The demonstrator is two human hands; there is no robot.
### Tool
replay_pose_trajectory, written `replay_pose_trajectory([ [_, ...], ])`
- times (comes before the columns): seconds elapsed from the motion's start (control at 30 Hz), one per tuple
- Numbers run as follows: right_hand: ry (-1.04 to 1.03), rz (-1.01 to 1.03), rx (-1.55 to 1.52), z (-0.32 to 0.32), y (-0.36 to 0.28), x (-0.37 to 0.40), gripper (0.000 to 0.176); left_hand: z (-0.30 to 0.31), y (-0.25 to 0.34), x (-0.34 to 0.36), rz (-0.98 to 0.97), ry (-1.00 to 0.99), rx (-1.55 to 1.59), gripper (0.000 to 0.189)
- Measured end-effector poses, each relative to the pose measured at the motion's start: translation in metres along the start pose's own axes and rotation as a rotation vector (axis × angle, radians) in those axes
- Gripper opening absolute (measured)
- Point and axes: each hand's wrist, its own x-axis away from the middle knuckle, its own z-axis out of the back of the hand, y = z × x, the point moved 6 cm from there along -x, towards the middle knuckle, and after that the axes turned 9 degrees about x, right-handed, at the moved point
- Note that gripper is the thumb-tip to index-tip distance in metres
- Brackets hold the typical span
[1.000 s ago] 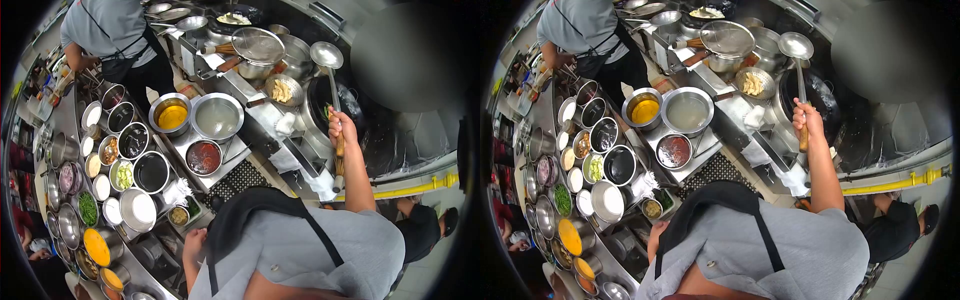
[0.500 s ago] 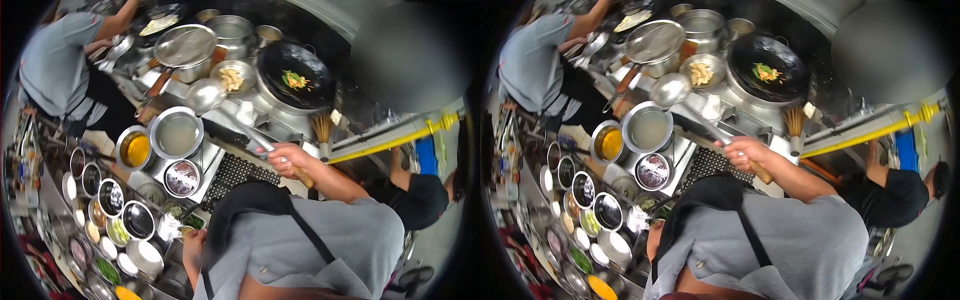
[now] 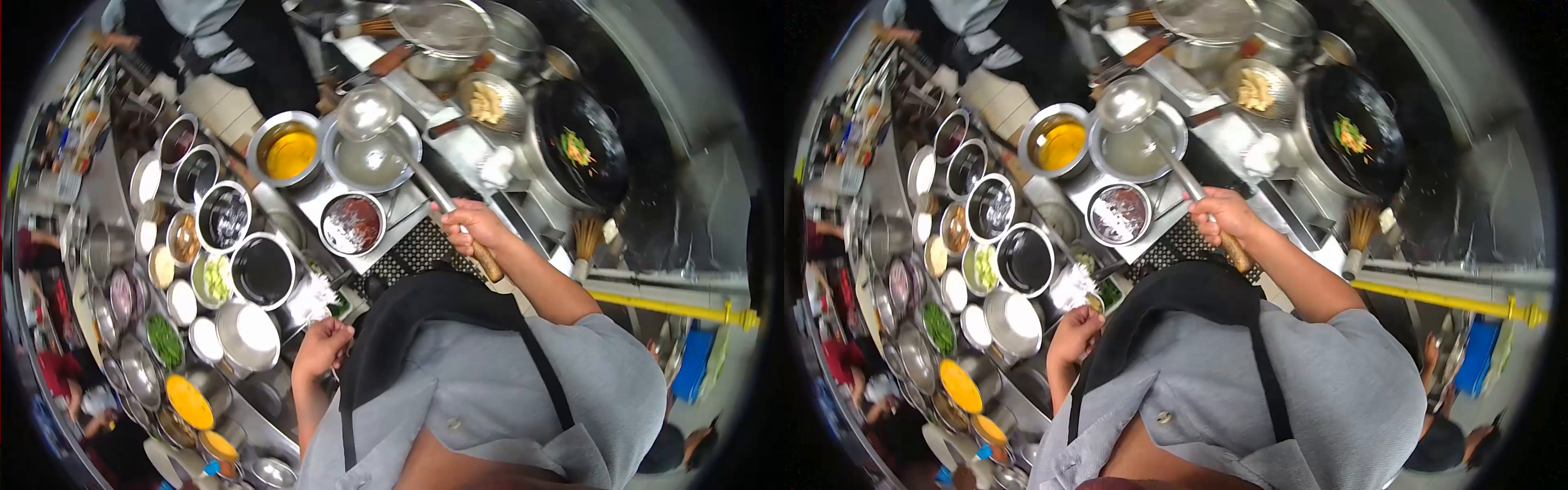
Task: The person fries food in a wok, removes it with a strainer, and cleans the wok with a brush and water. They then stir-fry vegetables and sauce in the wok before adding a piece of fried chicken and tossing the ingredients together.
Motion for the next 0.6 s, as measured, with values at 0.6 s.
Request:
replay_pose_trajectory([
  [0.6, 0.083, -0.154, 0.902, 0.008, 0.094, -0.015, 0.024, 0.016, -0.003, 0.016, 0.033, 0.07, -0.035, 0.024],
])
